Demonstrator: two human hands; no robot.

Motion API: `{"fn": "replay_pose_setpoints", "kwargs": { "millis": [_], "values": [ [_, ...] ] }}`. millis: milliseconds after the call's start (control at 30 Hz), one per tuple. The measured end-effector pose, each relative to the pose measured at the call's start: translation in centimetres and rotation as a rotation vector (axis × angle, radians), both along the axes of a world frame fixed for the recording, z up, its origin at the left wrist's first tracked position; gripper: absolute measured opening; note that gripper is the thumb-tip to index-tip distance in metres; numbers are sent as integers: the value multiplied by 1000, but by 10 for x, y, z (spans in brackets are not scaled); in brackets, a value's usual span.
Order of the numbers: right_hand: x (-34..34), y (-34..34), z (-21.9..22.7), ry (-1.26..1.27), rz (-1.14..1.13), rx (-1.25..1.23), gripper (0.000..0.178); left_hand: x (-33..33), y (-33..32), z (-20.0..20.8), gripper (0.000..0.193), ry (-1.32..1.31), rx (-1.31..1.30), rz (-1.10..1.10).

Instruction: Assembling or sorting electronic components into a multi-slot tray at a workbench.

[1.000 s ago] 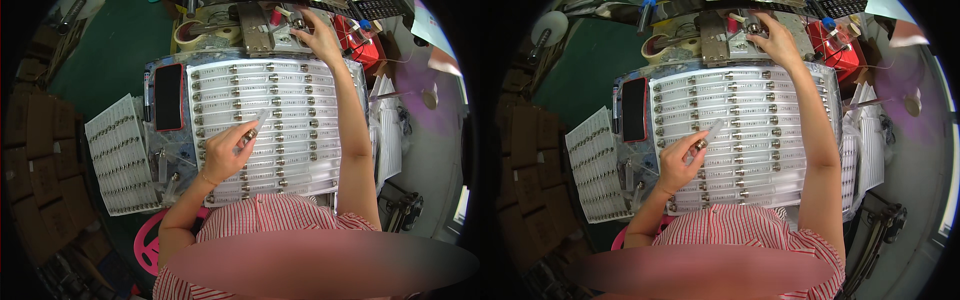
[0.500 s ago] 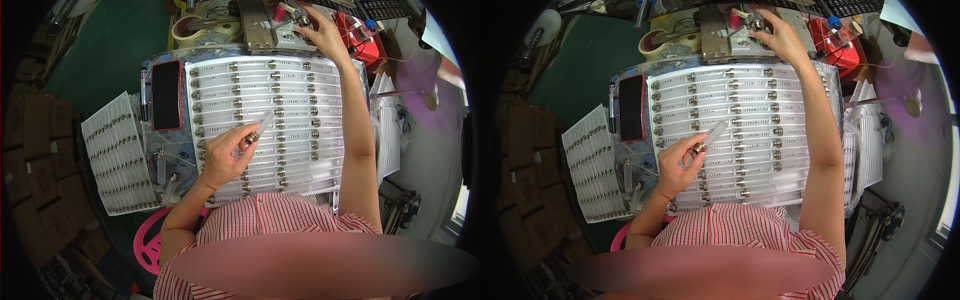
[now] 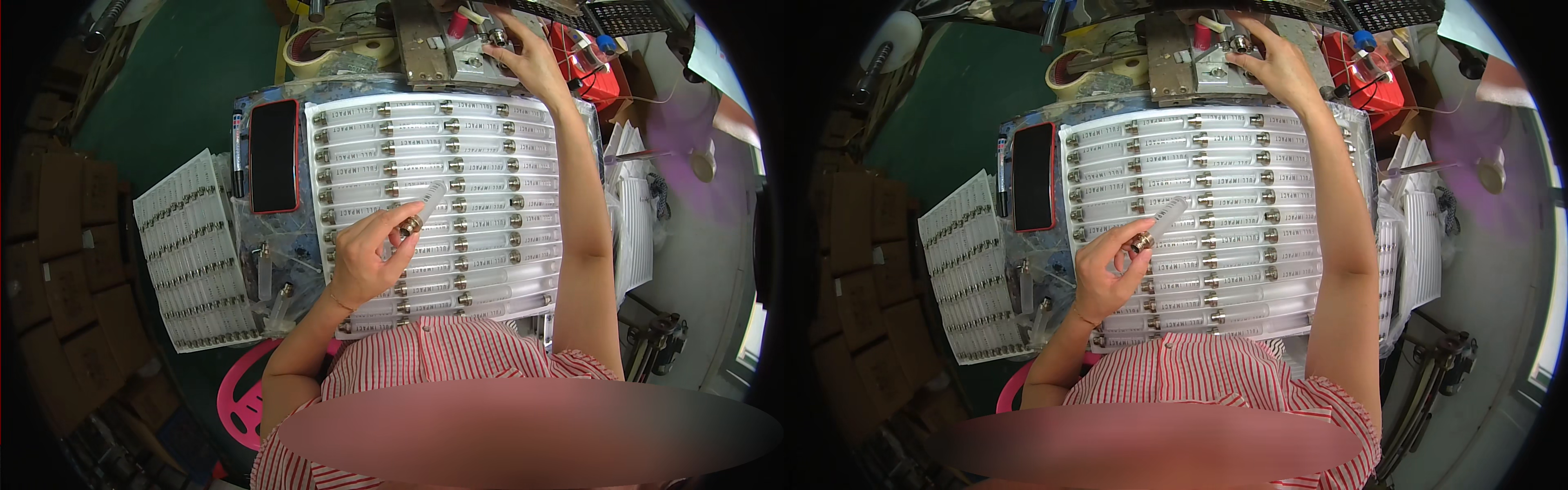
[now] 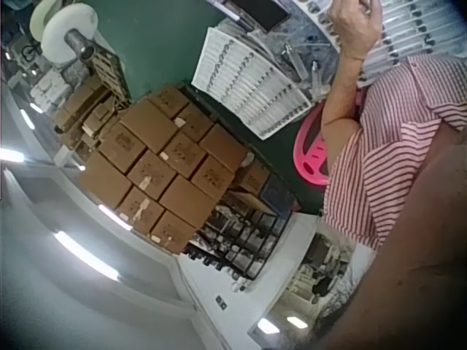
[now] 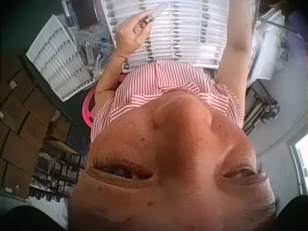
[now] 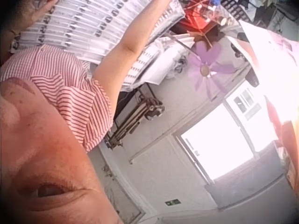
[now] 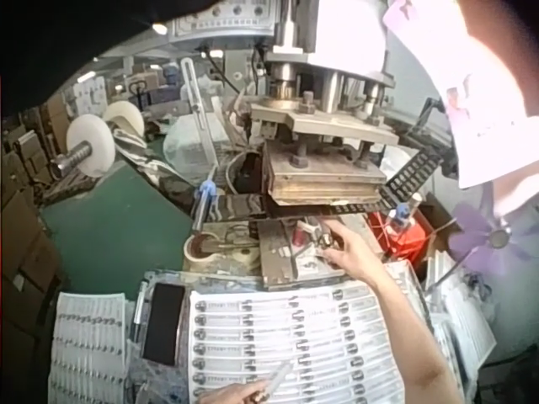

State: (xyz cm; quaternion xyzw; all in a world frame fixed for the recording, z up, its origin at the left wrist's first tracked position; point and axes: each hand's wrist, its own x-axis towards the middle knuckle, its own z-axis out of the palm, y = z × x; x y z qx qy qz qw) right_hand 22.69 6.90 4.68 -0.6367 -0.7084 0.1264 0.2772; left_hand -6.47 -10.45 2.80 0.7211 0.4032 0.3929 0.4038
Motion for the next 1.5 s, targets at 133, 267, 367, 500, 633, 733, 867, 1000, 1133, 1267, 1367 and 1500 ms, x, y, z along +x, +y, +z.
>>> {"fn": "replay_pose_setpoints", "kwargs": {
  "millis": [133,267,367,500,633,733,867,1000,1133,1267,1367,1500],
  "values": [
    [5,5,-8,33,65,143,59,0,-2,1,36,-3,-1,2],
    [5,2,-9,39,87,166,59,-1,-4,6,36,10,-74,-3],
    [21,-6,-15,75,28,239,60,4,-2,9,33,-81,-210,-56],
    [34,-78,56,-71,-63,70,54,-1,-6,-4,30,-210,-186,-165],
    [100,-178,36,-336,-116,41,48,40,-15,-3,28,-126,-244,-51],
    [109,-263,8,-415,-123,-62,34,74,-17,-11,29,48,-226,-233],
    [56,-336,-31,-128,27,-327,19,112,-27,-45,30,185,131,-549],
    [35,-346,-53,-181,58,-275,19,131,-35,-66,24,323,451,-537],
    [36,-347,-66,-226,110,-206,20,127,-33,-71,22,515,586,-508],
    [38,-333,-33,182,2,-466,23,86,-18,-49,25,386,592,-397],
    [67,-326,-25,469,-124,-351,29,57,21,-32,25,363,606,-267],
    [81,-270,-11,484,-162,-88,31,57,95,-19,22,432,698,-89]
  ]
}}
